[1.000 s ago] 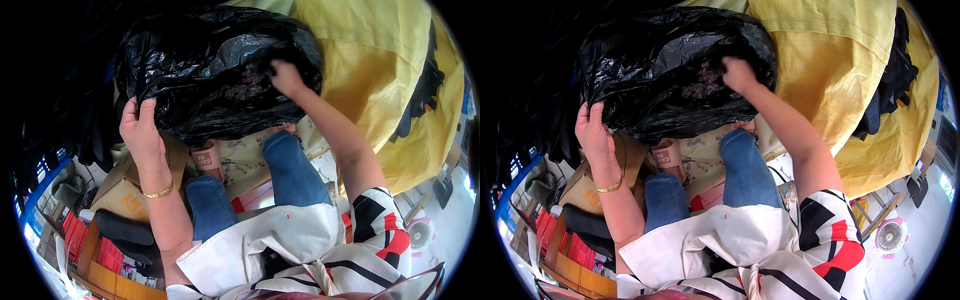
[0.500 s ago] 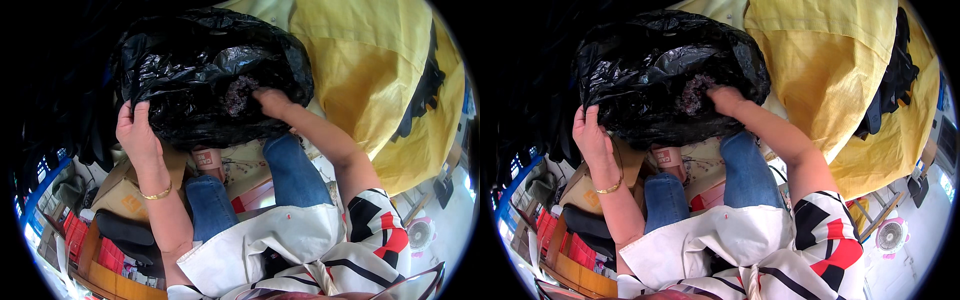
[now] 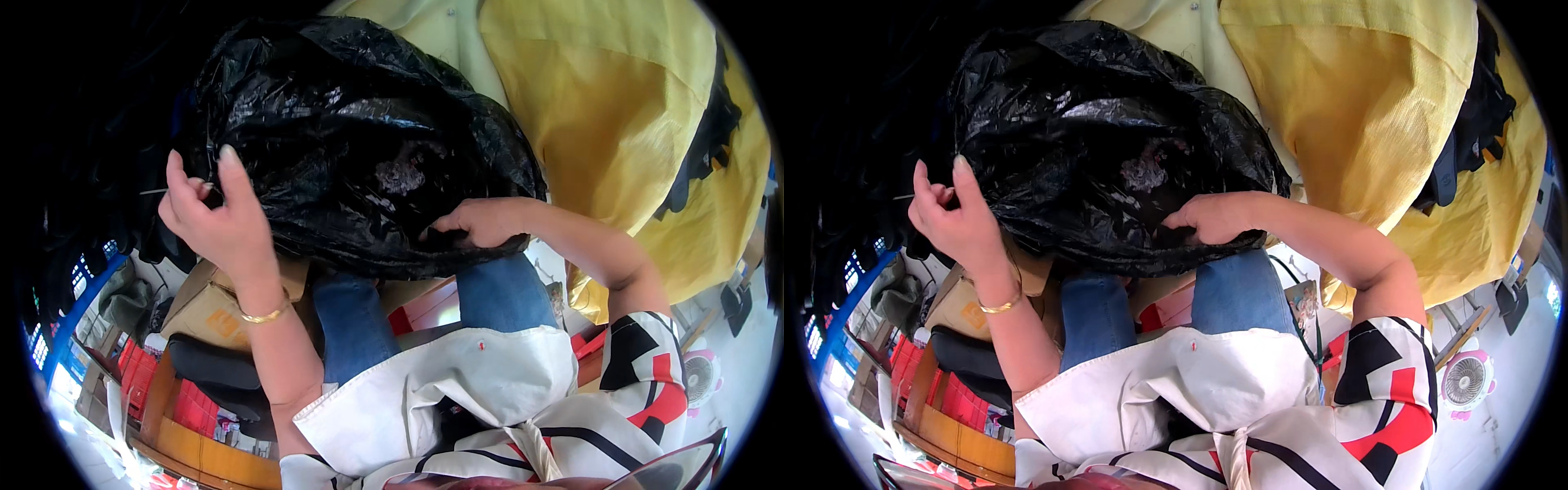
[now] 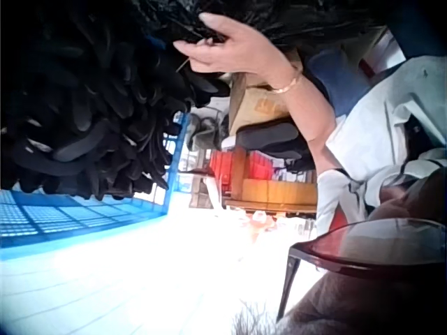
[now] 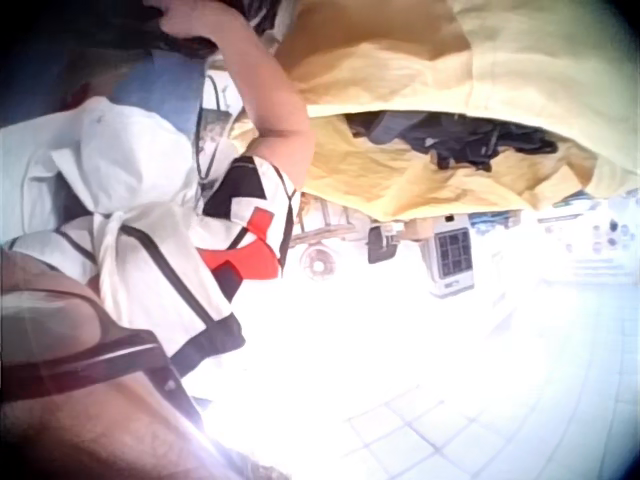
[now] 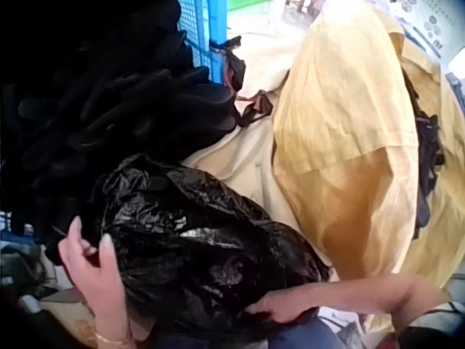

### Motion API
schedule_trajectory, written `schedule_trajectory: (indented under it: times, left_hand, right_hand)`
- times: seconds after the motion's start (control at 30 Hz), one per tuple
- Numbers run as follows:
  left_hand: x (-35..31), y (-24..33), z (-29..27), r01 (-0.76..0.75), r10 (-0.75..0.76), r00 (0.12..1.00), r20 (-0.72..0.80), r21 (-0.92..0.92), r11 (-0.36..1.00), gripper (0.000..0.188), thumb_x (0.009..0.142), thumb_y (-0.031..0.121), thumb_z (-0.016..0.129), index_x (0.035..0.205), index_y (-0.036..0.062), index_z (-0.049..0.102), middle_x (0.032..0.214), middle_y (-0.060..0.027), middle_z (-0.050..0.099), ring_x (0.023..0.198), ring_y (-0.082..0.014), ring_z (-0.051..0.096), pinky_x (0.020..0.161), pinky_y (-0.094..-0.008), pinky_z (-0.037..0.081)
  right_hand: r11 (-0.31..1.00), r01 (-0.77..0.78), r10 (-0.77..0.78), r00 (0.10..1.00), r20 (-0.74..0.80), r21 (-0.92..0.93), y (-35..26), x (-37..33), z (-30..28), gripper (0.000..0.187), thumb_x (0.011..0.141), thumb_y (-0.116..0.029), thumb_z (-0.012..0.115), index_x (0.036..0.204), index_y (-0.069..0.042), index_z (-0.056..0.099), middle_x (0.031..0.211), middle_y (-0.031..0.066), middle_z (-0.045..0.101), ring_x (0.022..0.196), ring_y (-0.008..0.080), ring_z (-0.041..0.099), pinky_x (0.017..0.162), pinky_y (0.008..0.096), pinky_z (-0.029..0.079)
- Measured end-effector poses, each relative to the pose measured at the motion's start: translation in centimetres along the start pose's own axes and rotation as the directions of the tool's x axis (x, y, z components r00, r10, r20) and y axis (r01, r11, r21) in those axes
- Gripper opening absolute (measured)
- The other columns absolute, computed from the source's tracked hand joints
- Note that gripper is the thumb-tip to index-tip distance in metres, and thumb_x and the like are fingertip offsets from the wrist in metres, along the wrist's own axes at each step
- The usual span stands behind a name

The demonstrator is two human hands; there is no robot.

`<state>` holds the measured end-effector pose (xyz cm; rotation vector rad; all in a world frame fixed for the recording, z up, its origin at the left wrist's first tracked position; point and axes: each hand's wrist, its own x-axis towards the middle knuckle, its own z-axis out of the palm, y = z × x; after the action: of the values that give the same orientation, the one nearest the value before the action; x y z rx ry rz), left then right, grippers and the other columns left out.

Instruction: The person is sewing a black shoe using a needle and thread. They hold the shoe in their left hand and manipulate the needle with their right hand, stitching the sole area. After finishing the shoe, they place it into a black plastic bag.

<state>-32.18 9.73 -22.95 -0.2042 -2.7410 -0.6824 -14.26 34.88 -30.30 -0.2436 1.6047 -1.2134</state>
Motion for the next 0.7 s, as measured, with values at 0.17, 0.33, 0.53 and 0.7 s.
schedule_trajectory:
  times: [0.17,0.33,0.53,0.7]
  left_hand:
    - [-4.9,4.8,0.9,-0.294,0.452,0.641,0.621,-0.345,0.891,0.022,0.08,0.017,0.072,0.097,0.0027,0.067,0.085,-0.0097,0.06,0.079,-0.027,0.057,0.074,-0.0382,0.048]
    - [-9.4,0.9,4.3,-0.522,0.002,-0.015,1.0,-0.009,0.853,0.031,0.078,0.029,0.075,0.094,0.0036,0.072,0.102,-0.0151,0.066,0.1,-0.0309,0.064,0.084,-0.0406,0.053]
    - [-8.7,0.6,0.3,-0.593,-0.198,-0.327,0.924,-0.037,0.804,0.039,0.076,0.042,0.075,0.093,0.0065,0.075,0.098,-0.0146,0.071,0.095,-0.0307,0.068,0.081,-0.0394,0.055]
    - [-9.0,2.4,-2.1,-0.591,-0.171,-0.452,0.875,-0.15,0.793,0.037,0.079,0.04,0.07,0.091,0.0056,0.075,0.095,-0.016,0.071,0.093,-0.0316,0.068,0.08,-0.0388,0.056]
  right_hand:
    - [0.996,-0.007,0.005,1.0,-0.019,-0.086,-3.9,-1.6,-1.0,0.05,0.083,-0.005,0.061,0.132,-0.011,0.055,0.118,0.0184,0.064,0.108,0.0364,0.061,0.095,0.0404,0.047]
    - [0.924,-0.148,0.132,0.989,-0.069,-0.352,-5.1,-2.8,-0.9,0.051,0.075,-0.003,0.061,0.126,-0.004,0.058,0.113,0.0214,0.064,0.105,0.0372,0.061,0.09,0.044,0.049]
    - [0.832,-0.256,0.188,0.965,-0.184,-0.492,-2.5,-3.0,-0.5,0.042,0.072,-0.002,0.063,0.114,-0.003,0.062,0.1,0.0198,0.065,0.096,0.0364,0.064,0.083,0.0443,0.052]
    - [0.756,-0.206,-0.005,0.947,-0.32,-0.621,-2.2,0.1,-0.7,0.029,0.072,-0.001,0.063,0.1,-0.003,0.064,0.095,0.0172,0.063,0.087,0.0335,0.066,0.073,0.0432,0.054]
